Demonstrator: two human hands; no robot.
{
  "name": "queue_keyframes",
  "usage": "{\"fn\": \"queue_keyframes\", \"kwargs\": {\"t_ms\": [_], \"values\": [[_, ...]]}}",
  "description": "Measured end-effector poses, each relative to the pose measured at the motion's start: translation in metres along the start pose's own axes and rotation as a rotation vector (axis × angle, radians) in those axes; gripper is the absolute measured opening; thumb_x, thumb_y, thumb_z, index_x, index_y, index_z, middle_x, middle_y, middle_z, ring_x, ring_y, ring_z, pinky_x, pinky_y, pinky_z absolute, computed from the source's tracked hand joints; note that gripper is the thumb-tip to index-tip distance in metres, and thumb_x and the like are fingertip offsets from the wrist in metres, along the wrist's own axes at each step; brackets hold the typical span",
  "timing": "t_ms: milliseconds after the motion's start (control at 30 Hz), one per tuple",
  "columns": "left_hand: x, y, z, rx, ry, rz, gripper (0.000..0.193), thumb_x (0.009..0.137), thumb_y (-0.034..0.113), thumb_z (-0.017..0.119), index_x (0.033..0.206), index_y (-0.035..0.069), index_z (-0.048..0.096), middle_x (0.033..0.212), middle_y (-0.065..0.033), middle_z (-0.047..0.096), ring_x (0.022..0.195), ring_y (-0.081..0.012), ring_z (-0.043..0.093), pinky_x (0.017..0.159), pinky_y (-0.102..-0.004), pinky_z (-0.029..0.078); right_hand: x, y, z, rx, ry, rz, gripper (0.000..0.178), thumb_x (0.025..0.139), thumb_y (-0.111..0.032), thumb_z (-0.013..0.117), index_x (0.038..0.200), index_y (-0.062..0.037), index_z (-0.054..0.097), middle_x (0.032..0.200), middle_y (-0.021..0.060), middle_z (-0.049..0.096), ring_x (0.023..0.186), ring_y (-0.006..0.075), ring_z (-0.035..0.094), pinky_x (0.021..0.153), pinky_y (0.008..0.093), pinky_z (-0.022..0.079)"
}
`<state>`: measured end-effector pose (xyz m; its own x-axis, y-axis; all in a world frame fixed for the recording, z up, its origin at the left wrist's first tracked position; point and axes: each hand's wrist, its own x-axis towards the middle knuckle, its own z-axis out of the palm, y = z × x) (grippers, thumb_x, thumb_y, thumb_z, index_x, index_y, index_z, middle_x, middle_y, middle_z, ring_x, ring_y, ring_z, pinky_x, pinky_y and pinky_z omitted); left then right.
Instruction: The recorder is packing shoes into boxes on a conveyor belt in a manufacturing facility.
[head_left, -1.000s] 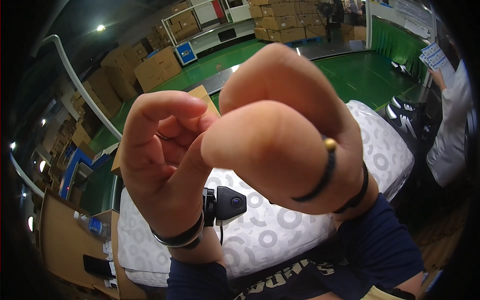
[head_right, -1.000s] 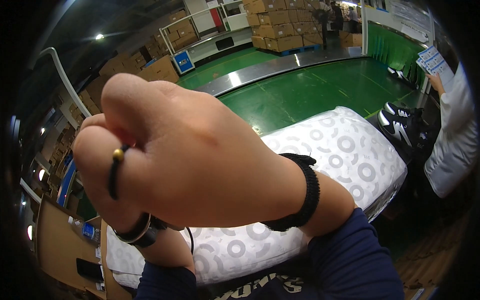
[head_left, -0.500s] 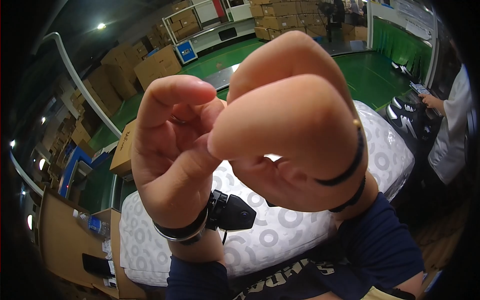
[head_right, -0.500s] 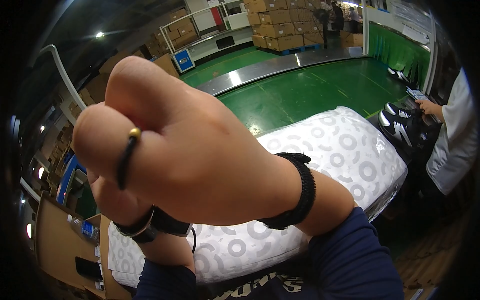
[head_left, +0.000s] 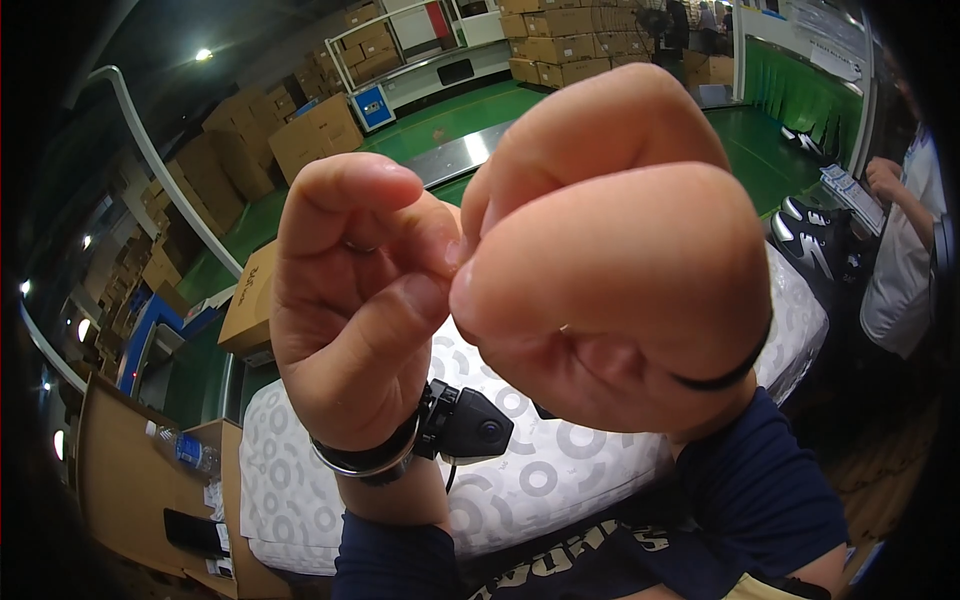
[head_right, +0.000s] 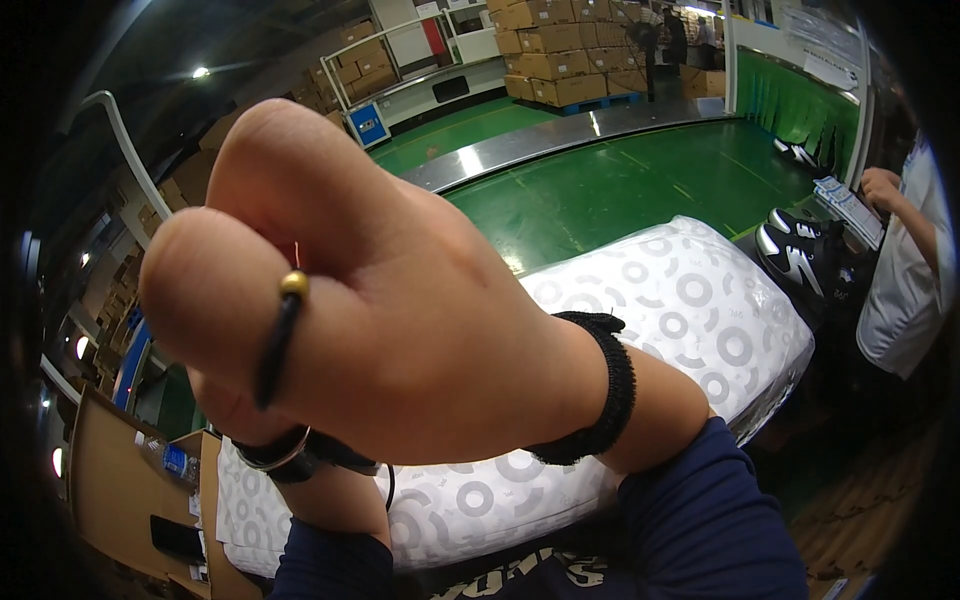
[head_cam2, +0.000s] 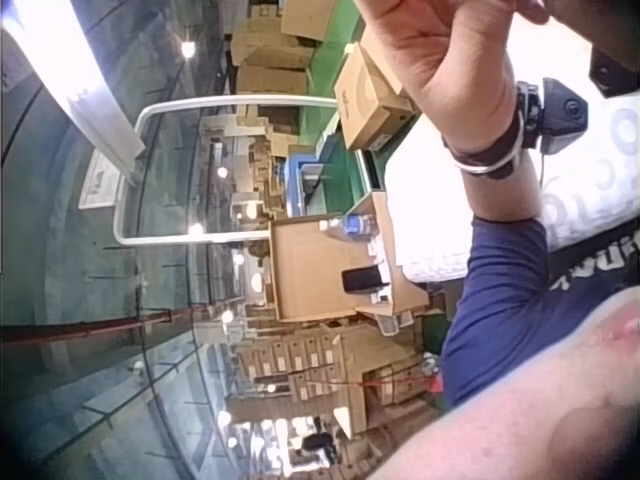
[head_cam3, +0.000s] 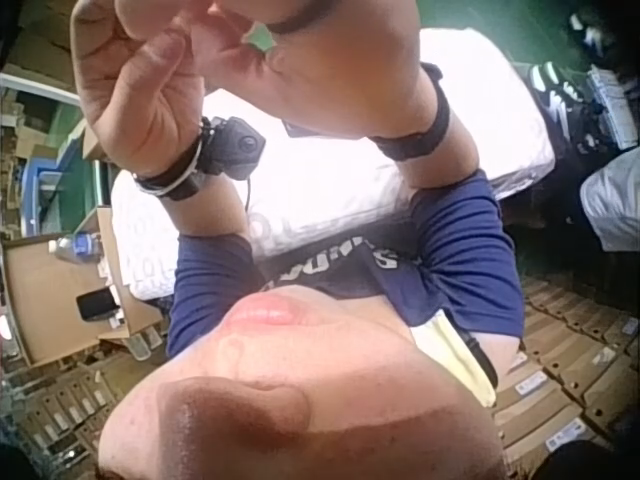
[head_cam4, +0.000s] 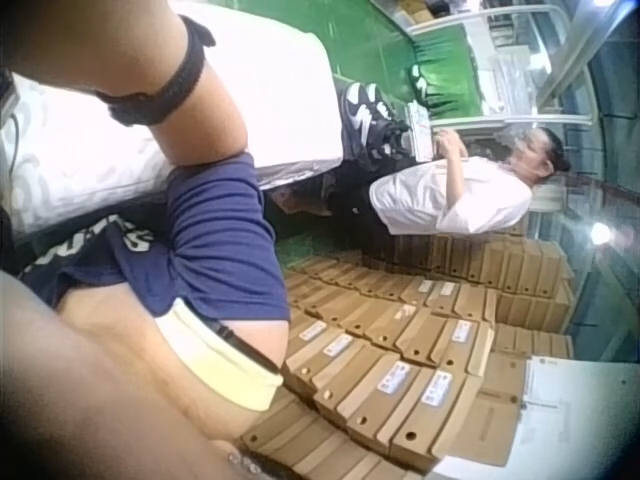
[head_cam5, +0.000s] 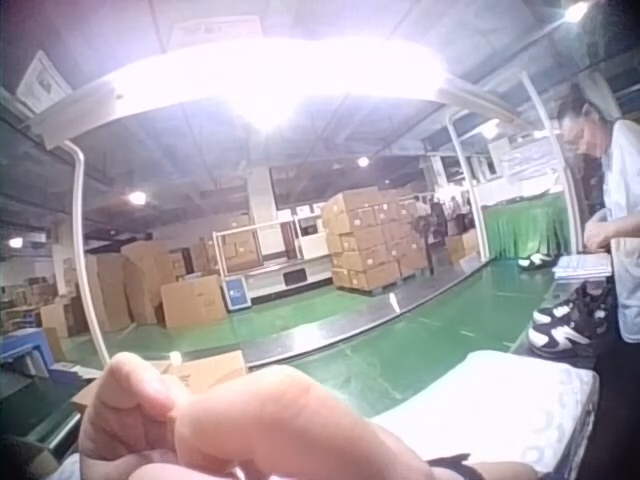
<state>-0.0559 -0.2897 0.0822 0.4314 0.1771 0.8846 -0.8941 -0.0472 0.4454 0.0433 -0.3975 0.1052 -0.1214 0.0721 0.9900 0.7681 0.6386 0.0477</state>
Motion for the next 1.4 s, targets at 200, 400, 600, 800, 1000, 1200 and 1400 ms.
{"fn": "queue_keyframes", "kwargs": {"t_ms": [200, 400, 600, 800, 1000, 1200, 1400], "values": [[0.004, 0.015, 0.033, 0.481, 0.219, 0.007, 0.036, 0.072, 0.0, 0.064, 0.102, -0.001, 0.045, 0.077, -0.0088, 0.056, 0.067, -0.0093, 0.055, 0.061, -0.019, 0.047, 0.001, 0.007, -0.003, -0.085, -0.045, -0.07, 0.018, 0.063, 0.004, 0.062, 0.075, -0.0052, 0.054, 0.083, 0.0088, 0.052, 0.071, 0.0166, 0.052, 0.053, 0.022, 0.043], [-0.002, 0.023, 0.019, 0.542, 0.019, 0.049, 0.05, 0.072, 0.004, 0.064, 0.115, -0.004, 0.04, 0.102, -0.0132, 0.052, 0.091, -0.0186, 0.054, 0.08, -0.0286, 0.043, 0.0, 0.012, 0.009, 0.035, 0.015, -0.088, 0.028, 0.063, 0.007, 0.059, 0.088, -0.0047, 0.05, 0.085, 0.0073, 0.05, 0.068, 0.013, 0.05, 0.049, 0.0179, 0.04], [0.004, 0.014, 0.036, 0.5, 0.198, 0.044, 0.034, 0.073, 0.001, 0.063, 0.102, -0.002, 0.045, 0.079, -0.0066, 0.053, 0.071, -0.0086, 0.052, 0.061, -0.018, 0.044, -0.003, -0.007, -0.008, -0.01, -0.1, 0.256, 0.026, 0.066, 0.004, 0.061, 0.088, -0.0046, 0.05, 0.096, 0.0081, 0.045, 0.07, 0.0066, 0.05, 0.047, 0.0147, 0.039], [0.005, 0.013, 0.036, 0.307, 0.181, -0.002, 0.035, 0.076, 0.003, 0.059, 0.106, -0.003, 0.042, 0.081, -0.0072, 0.051, 0.072, -0.0107, 0.052, 0.061, -0.0193, 0.044, -0.013, 0.026, -0.004, -0.077, -0.003, -0.05, 0.027, 0.064, 0.003, 0.065, 0.086, -0.0071, 0.053, 0.092, 0.0085, 0.047, 0.071, 0.0096, 0.051, 0.051, 0.0161, 0.041], [0.005, 0.02, 0.032, 0.227, 0.168, -0.063, 0.035, 0.077, 0.003, 0.058, 0.107, -0.003, 0.042, 0.08, -0.0086, 0.052, 0.065, -0.0114, 0.052, 0.057, -0.0214, 0.046, 0.001, 0.015, 0.014, 0.08, 0.247, -0.179, 0.023, 0.063, 0.0, 0.067, 0.079, -0.0107, 0.055, 0.083, 0.0074, 0.051, 0.07, 0.014, 0.051, 0.054, 0.0221, 0.043], [0.005, 0.025, 0.034, 0.348, 0.224, -0.118, 0.036, 0.075, 0.007, 0.064, 0.104, 0.0, 0.044, 0.076, -0.0074, 0.055, 0.055, -0.008, 0.052, 0.045, -0.0162, 0.041, 0.002, -0.002, -0.007, -0.184, -0.063, -0.024, 0.012, 0.066, -0.005, 0.067, 0.07, -0.0093, 0.057, 0.086, 0.0069, 0.051, 0.069, 0.0155, 0.051, 0.053, 0.0239, 0.042], [0.006, 0.024, 0.032, 0.451, 0.204, -0.198, 0.036, 0.073, 0.009, 0.067, 0.101, 0.0, 0.046, 0.073, -0.0052, 0.055, 0.048, -0.005, 0.049, 0.04, -0.0138, 0.037, 0.002, -0.003, -0.007, -0.164, -0.138, 0.057, 0.014, 0.066, -0.006, 0.066, 0.079, -0.0081, 0.06, 0.088, 0.007, 0.05, 0.067, 0.0166, 0.051, 0.054, 0.0244, 0.042]]}}
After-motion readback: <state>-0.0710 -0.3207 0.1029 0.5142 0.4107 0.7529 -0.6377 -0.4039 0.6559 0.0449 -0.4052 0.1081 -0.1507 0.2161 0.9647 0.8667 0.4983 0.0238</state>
